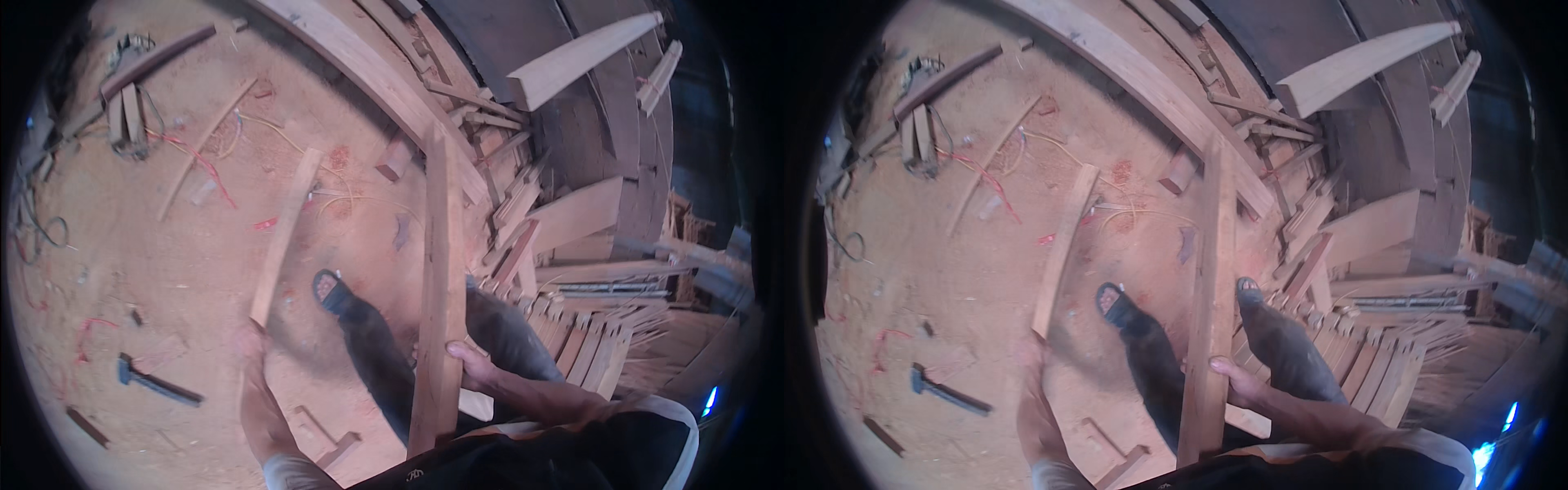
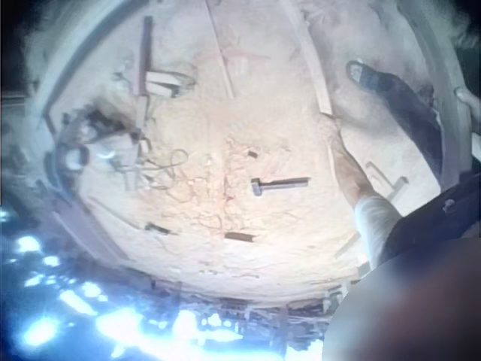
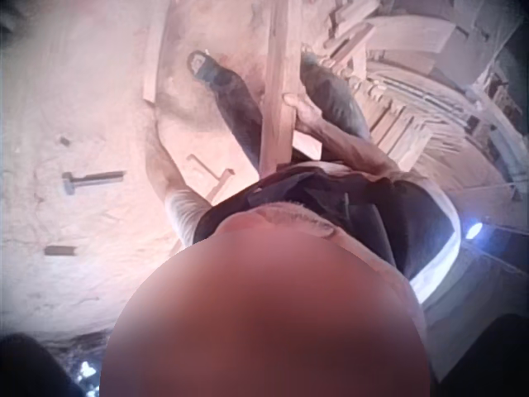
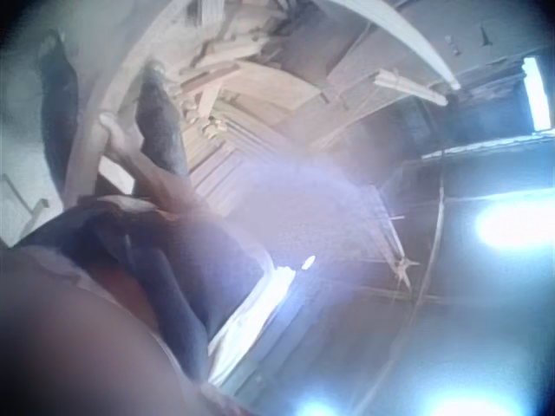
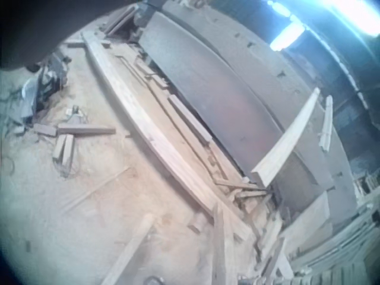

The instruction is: The person picks up and moves various wooden planks and offcuts in a cluttered workshop. They use a tape measure to check the length of a plank and briefly interact with another person who is working on a separate piece of wood.

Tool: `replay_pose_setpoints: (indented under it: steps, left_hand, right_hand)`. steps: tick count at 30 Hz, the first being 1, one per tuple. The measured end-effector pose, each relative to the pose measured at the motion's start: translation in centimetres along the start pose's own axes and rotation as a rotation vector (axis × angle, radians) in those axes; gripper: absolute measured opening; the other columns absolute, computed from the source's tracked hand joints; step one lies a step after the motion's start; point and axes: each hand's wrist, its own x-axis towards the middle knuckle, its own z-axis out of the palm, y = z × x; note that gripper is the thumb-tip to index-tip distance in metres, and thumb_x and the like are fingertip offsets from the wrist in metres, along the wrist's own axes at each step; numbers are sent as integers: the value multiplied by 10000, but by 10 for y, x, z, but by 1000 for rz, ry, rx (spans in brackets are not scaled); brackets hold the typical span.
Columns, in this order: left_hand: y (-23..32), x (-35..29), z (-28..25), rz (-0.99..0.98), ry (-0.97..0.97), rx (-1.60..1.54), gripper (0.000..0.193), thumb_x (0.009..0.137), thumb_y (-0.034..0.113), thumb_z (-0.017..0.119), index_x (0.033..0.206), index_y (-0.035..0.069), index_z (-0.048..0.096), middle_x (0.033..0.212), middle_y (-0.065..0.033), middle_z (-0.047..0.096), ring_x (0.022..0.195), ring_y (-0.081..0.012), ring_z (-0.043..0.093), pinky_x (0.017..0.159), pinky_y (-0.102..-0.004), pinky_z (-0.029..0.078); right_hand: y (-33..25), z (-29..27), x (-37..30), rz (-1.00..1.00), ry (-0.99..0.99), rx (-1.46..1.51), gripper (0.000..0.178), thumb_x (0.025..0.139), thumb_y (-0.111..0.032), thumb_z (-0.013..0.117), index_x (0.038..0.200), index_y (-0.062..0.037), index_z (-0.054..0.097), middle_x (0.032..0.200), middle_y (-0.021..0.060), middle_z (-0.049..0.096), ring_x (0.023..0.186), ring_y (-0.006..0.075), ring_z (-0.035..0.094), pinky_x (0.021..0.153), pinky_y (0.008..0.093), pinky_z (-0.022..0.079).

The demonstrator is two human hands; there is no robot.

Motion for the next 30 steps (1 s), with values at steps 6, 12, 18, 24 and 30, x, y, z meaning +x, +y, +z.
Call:
replay_pose_setpoints:
  steps: [6,12,18,24,30]
  left_hand:
    - [-75,-263,-186,-29,206,-185,513,852,364,706,1201,10,579,989,-244,729,888,-425,723,788,-542,574]
    - [-254,-477,-352,-262,530,-467,436,833,331,732,1089,9,586,906,-278,704,870,-451,698,762,-559,537]
    - [-481,-653,-367,-622,1167,-873,410,808,320,756,974,-29,622,814,-187,684,770,-309,674,689,-451,514]
    - [-633,-814,-257,-800,1701,-1133,449,888,149,787,1244,-57,608,1131,-136,706,983,-197,650,902,-342,519]
    - [-741,-841,-123,-1245,1679,-1459,479,830,45,778,1232,-125,581,1118,-176,691,1006,-234,654,933,-362,523]
  right_hand:
    - [14,143,-36,-1,-210,-152,667,904,-452,665,1362,14,531,1253,143,628,1177,280,619,1044,449,500]
    - [30,365,-31,-237,-357,-69,666,936,-442,635,1408,8,500,1296,168,632,1233,309,605,1081,480,492]
    - [51,620,-13,-412,-684,-192,585,943,-264,686,1402,47,499,1307,170,638,1250,281,594,1100,443,473]
    - [86,879,-45,-829,-821,-409,546,888,-230,757,1317,22,533,1171,120,662,1123,224,624,1031,386,486]
    - [130,1085,-79,-1206,-680,-735,742,790,-254,851,1363,6,460,1214,115,598,1084,211,611,986,358,477]
